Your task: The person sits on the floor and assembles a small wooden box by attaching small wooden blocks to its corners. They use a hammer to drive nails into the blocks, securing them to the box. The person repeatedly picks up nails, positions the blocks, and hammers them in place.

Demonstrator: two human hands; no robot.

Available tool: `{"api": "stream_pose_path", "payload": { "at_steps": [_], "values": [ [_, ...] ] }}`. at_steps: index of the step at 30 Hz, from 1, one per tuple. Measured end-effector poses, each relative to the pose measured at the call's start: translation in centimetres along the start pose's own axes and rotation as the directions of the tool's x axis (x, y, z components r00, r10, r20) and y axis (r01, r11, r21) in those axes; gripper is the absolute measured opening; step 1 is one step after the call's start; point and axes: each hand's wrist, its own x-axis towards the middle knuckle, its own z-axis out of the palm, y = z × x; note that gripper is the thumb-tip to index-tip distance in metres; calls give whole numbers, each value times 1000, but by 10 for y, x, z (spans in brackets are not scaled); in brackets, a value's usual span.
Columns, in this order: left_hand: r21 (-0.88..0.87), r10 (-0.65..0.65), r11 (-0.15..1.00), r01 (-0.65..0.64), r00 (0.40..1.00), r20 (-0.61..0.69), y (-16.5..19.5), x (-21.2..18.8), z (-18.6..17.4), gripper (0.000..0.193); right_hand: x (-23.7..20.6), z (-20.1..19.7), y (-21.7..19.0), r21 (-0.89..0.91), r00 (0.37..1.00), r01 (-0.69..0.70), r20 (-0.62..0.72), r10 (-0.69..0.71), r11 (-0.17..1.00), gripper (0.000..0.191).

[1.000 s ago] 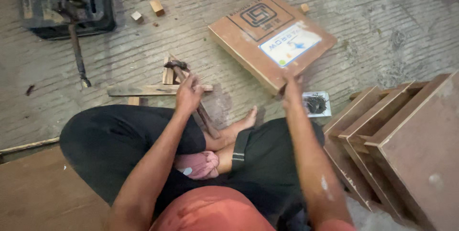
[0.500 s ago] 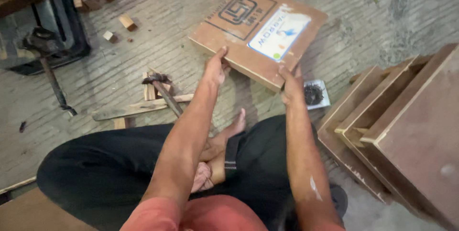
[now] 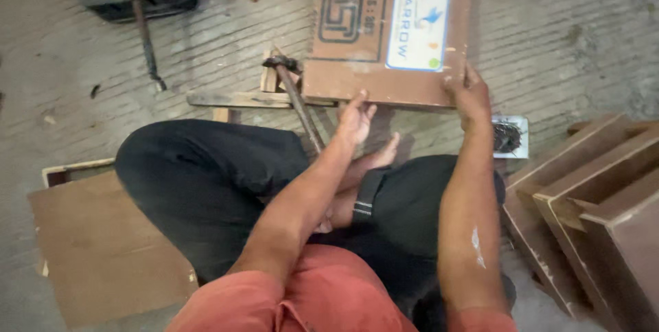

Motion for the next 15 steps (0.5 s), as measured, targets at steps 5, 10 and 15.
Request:
{"api": "stream_pose_path", "payload": {
  "at_steps": [5, 10, 15],
  "values": [
    [262, -198, 942, 212, 977, -78, -2, -9, -2, 52, -6, 5, 6, -295, 968, -27, -247, -49, 955, 53],
    [830, -192, 540, 137, 981, -38, 17, -21, -22, 53, 8, 4, 25, -162, 914, 23, -397, -86, 987, 63],
    [871, -156, -14, -491, 862, 483, 77, -25, -43, 43, -9, -3, 32, -30, 903, 162, -398, -161, 986, 55]
  ]
}}
